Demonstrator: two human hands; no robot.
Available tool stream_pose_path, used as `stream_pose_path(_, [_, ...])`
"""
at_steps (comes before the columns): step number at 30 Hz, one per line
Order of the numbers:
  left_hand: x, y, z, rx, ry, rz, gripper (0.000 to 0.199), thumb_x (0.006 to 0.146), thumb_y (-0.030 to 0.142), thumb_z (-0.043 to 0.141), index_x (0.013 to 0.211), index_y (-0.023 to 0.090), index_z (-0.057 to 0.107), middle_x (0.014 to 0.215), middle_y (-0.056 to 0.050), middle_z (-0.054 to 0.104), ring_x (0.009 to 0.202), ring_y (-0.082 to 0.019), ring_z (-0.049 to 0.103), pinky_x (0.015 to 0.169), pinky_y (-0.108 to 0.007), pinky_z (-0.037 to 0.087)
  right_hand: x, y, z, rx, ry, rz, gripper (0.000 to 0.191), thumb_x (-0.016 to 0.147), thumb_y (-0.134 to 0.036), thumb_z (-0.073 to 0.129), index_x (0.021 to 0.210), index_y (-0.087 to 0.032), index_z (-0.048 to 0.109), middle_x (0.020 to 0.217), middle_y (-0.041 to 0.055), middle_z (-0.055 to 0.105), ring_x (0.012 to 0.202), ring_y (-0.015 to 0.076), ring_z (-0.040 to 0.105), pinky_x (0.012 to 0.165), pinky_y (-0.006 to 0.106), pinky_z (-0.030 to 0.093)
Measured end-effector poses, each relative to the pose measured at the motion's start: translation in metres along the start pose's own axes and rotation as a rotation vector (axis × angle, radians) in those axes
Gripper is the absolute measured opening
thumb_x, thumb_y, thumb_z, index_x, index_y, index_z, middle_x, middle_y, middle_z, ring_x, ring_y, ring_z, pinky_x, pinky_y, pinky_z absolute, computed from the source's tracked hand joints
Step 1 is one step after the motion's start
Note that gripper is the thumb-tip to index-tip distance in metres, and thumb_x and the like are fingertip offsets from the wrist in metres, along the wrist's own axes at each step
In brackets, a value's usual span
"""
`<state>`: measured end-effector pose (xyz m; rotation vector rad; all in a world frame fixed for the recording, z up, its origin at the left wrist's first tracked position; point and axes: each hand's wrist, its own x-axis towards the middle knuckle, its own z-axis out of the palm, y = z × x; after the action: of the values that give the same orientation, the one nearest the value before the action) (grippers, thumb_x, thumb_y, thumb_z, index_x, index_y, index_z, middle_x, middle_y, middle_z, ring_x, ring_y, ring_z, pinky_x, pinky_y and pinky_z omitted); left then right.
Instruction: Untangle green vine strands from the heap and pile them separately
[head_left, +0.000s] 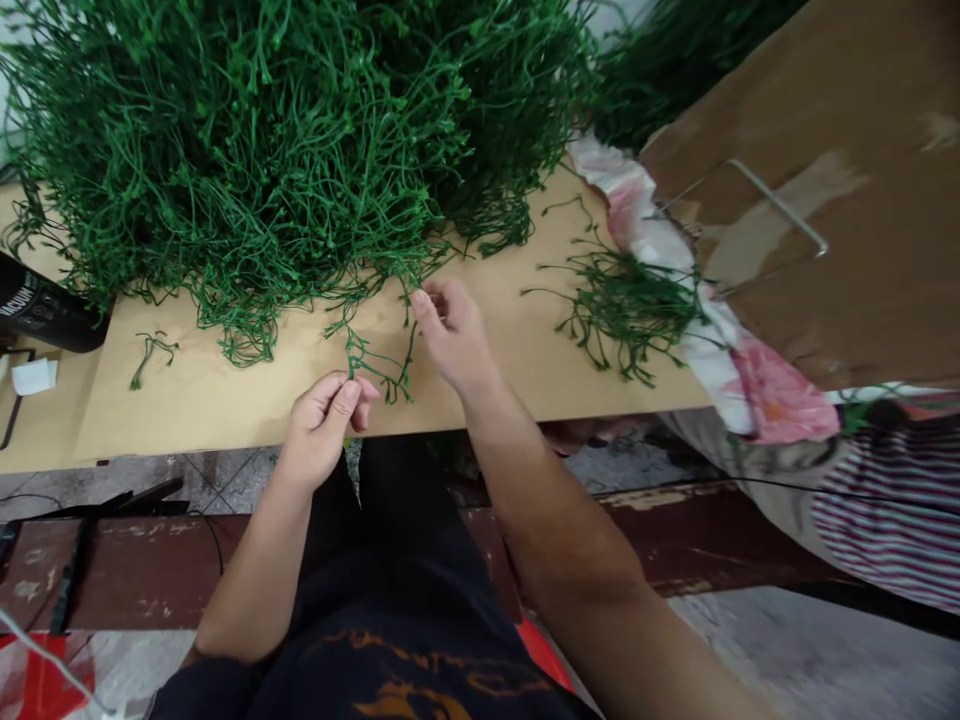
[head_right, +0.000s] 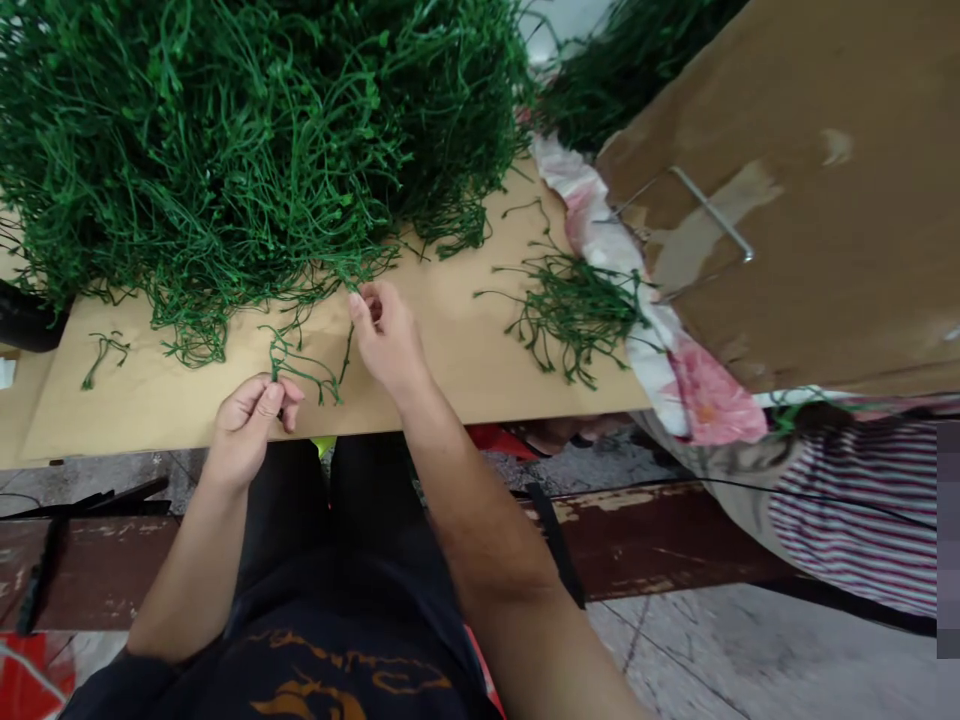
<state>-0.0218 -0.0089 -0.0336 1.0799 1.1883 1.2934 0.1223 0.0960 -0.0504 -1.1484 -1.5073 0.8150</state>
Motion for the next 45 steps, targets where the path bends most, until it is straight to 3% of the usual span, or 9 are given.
stream_pose_path(2, [0.001,0.000,0.001,0.019,-0.030,-0.006,0.032,0.076,0.047,0.056,0.075,0.016,0.061,0.054,0.002,0.051,0.053,-0.009,0.047,0.057,-0.022,0.039,-0.016,-0.009,-0.001,-0.167,0.124,-0.134,0.037,0.081,-0.054,0.047,0.092,-0.019,0.052,0.090,0.0075,0.054,0.084,0.0171,0.050,0.070,0.032,0.043])
stream_pose_path(4, [0.001,0.000,0.002,0.040,-0.057,-0.014,0.032,0.077,0.047,0.056,0.075,0.015,0.061,0.055,0.002,0.050,0.054,-0.009,0.047,0.056,-0.022,0.039,-0.031,-0.021,-0.003,-0.185,0.104,-0.203,0.033,0.084,-0.047,0.044,0.099,-0.019,0.052,0.100,0.0098,0.053,0.095,0.0190,0.049,0.080,0.036,0.043])
stream_pose_path(9, [0.003,-0.001,0.003,0.129,-0.145,-0.023,0.034,0.077,0.046,0.055,0.065,0.015,0.058,0.055,0.002,0.046,0.054,-0.008,0.041,0.053,-0.020,0.035,-0.046,-0.041,-0.006,0.198,-0.432,-0.003,0.030,0.083,-0.047,0.049,0.075,-0.018,0.052,0.067,0.0006,0.052,0.065,0.0112,0.050,0.065,0.028,0.044])
stream_pose_path(11, [0.002,-0.002,0.001,0.166,-0.154,-0.027,0.032,0.080,0.045,0.053,0.069,0.015,0.060,0.056,0.002,0.045,0.054,-0.007,0.040,0.052,-0.020,0.034,-0.043,-0.042,-0.006,0.332,-0.491,0.098,0.034,0.080,-0.050,0.052,0.069,-0.018,0.050,0.059,-0.0022,0.047,0.058,0.0090,0.046,0.059,0.025,0.041])
stream_pose_path(16, [-0.001,-0.002,-0.004,0.163,-0.113,-0.015,0.033,0.081,0.046,0.050,0.078,0.015,0.062,0.056,0.002,0.044,0.054,-0.009,0.041,0.053,-0.021,0.036,-0.036,-0.040,-0.005,0.432,-0.375,0.166,0.038,0.069,-0.055,0.062,0.067,-0.018,0.052,0.061,-0.0024,0.046,0.058,0.0083,0.041,0.056,0.024,0.037])
stream_pose_path(22, [0.000,-0.002,-0.007,0.184,-0.063,-0.007,0.034,0.081,0.047,0.050,0.076,0.015,0.061,0.054,0.003,0.041,0.053,-0.007,0.038,0.052,-0.020,0.033,-0.034,-0.035,-0.006,0.427,-0.276,0.143,0.039,0.072,-0.055,0.059,0.063,-0.018,0.050,0.057,-0.0034,0.043,0.054,0.0070,0.036,0.051,0.023,0.032])
stream_pose_path(30, [0.012,0.002,-0.001,0.211,0.010,0.150,0.031,0.078,0.042,0.056,0.094,0.017,0.062,0.095,-0.005,0.061,0.086,-0.012,0.055,0.078,-0.024,0.044,-0.040,-0.042,-0.007,0.395,-0.478,0.106,0.034,0.076,-0.048,0.057,0.068,-0.016,0.050,0.060,-0.0037,0.043,0.057,0.0061,0.038,0.053,0.021,0.034])
stream_pose_path(37, [0.018,0.007,0.008,0.071,0.030,0.099,0.025,0.071,0.040,0.064,0.077,0.016,0.056,0.065,0.003,0.052,0.058,-0.006,0.046,0.056,-0.019,0.040,-0.044,-0.041,-0.010,0.330,-0.428,0.166,0.028,0.072,-0.039,0.064,0.069,-0.015,0.050,0.061,-0.0044,0.042,0.056,0.0053,0.038,0.051,0.021,0.030])
stream_pose_path(45, [0.020,0.005,0.011,0.062,0.115,0.159,0.022,0.074,0.036,0.061,0.072,0.017,0.051,0.067,0.003,0.048,0.061,-0.006,0.045,0.057,-0.019,0.040,-0.055,-0.043,0.002,0.510,-0.390,0.301,0.038,0.056,-0.037,0.076,0.071,-0.017,0.048,0.066,-0.0052,0.048,0.061,0.0049,0.046,0.060,0.021,0.038])
